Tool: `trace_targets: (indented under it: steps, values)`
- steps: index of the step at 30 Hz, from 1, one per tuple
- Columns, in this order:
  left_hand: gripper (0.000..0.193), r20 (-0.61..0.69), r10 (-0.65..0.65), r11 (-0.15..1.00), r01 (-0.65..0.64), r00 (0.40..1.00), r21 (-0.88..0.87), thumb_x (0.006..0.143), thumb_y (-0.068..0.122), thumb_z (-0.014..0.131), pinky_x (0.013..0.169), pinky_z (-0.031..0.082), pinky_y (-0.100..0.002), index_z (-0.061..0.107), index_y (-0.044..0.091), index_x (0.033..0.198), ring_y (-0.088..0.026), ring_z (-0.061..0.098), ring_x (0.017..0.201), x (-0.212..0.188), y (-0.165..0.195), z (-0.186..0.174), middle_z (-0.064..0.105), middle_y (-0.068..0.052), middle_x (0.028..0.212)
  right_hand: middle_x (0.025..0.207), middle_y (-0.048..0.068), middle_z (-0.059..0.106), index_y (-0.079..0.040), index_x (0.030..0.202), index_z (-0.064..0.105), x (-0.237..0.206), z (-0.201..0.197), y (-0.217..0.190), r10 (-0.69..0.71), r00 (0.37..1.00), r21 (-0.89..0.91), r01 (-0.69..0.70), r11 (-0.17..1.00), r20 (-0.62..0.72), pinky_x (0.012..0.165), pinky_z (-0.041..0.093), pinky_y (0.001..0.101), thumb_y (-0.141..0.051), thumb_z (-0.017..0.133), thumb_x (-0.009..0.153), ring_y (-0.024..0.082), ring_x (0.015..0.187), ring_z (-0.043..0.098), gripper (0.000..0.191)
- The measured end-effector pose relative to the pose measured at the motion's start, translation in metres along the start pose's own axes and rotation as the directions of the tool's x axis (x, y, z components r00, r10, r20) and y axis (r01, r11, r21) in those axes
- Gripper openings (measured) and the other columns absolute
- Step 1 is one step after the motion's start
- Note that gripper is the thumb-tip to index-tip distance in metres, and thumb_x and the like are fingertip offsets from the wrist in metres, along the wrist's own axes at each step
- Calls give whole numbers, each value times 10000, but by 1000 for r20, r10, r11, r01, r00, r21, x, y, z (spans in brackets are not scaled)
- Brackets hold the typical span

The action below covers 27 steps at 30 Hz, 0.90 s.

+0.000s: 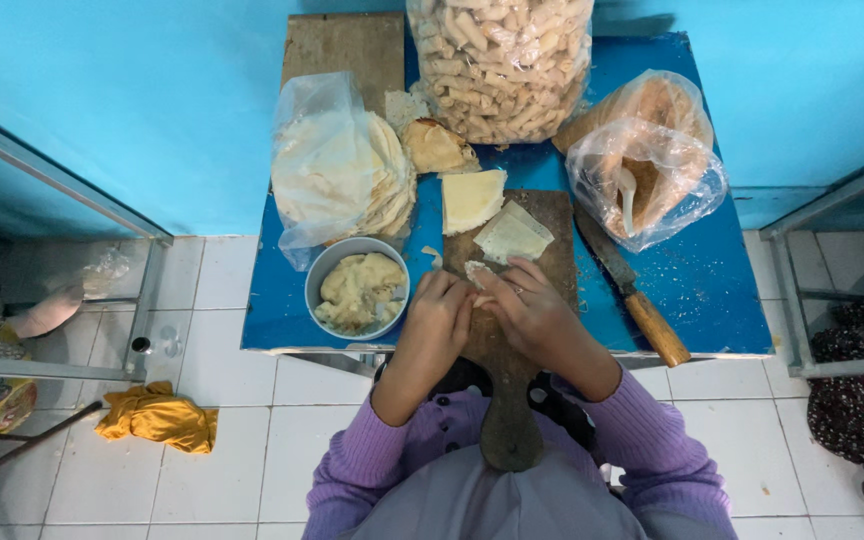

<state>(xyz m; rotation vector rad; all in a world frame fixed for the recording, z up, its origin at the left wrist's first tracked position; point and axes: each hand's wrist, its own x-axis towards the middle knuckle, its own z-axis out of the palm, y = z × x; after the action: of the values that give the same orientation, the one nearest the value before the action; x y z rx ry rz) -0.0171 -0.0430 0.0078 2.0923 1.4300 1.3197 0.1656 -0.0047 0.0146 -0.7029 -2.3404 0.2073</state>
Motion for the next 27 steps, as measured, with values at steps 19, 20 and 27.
trace_targets:
  steps: [19,20,27]
  values:
    - [111,-63,-30,996,35,998,84,928,18,660,843,471,-474,676,-32,1026,-387,560,978,-1,3,4,607,-175,1056,963,63,700,-7,1415,590,5,13,2,50,999,-267,-43,963,19,1165,317,671,15,662,798,255,1011,654,622]
    - [108,-74,-34,994,41,997,101,931,20,663,837,473,-472,684,-30,1025,-383,564,974,-1,3,5,607,-175,1053,948,57,700,-4,1419,591,6,12,2,48,998,-287,-36,957,34,1167,306,685,16,659,788,258,1012,653,635]
    - [243,-93,-30,978,48,995,203,912,-5,626,857,481,-473,691,-65,1138,-387,564,1003,0,-1,11,594,-202,1088,966,61,716,-5,1457,532,11,15,-2,47,997,-219,-58,974,-58,1148,268,722,7,653,857,240,1024,662,612]
